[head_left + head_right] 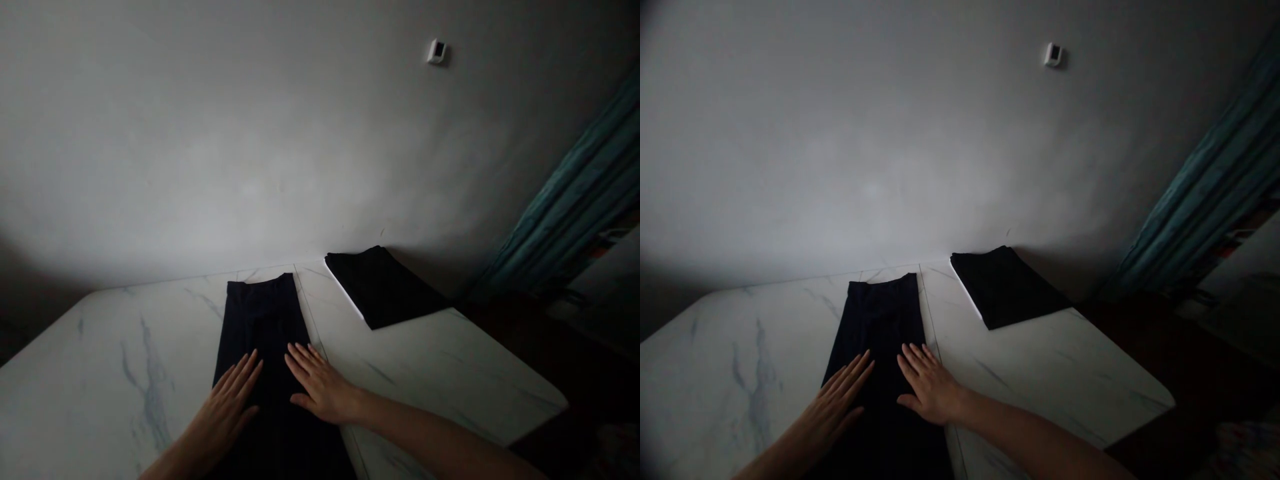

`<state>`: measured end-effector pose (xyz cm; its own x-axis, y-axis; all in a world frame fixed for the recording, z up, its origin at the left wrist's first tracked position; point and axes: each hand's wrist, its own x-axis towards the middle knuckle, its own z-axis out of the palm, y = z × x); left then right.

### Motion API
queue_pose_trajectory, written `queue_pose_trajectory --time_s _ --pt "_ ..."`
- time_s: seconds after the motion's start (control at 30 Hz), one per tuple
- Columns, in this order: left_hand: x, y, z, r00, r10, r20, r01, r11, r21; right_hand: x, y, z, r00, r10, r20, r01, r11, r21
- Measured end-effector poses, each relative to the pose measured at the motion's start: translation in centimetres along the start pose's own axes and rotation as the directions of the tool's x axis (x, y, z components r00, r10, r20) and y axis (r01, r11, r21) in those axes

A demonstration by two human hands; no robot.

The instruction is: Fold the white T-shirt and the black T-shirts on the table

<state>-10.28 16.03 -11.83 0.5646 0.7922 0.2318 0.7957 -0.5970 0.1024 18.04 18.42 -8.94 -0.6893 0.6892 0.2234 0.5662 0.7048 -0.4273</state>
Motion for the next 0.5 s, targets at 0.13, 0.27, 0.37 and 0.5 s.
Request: queue_pose_trajectory --time_s 0.13,0.27,0.37,0.5 --pt "-2.8 3.1 -0.7 1.0 -0.001 0.011 0.001 1.0 0.024 -2.4 -2.2 -0.8 0.997 -0.011 0.077 0.008 0.999 0.036" --pt "-5.6 5.9 -2.0 0.999 0.029 0.015 -0.03 0.998 0.057 -4.8 -3.7 -1.1 0.991 -0.081 0.108 0.078 0.996 0.031" --pt "-7.3 7.6 -3.3 0.997 0.076 0.007 -0.076 0.993 0.091 -6.4 -4.3 -1.5 0.977 -0.153 0.151 0.148 0.988 0.042" --pt "-8.8 7.9 -4.4 0.983 0.184 0.006 -0.181 0.957 0.226 -7.7 -4.6 -2.5 0.906 -0.253 0.338 0.218 0.966 0.14"
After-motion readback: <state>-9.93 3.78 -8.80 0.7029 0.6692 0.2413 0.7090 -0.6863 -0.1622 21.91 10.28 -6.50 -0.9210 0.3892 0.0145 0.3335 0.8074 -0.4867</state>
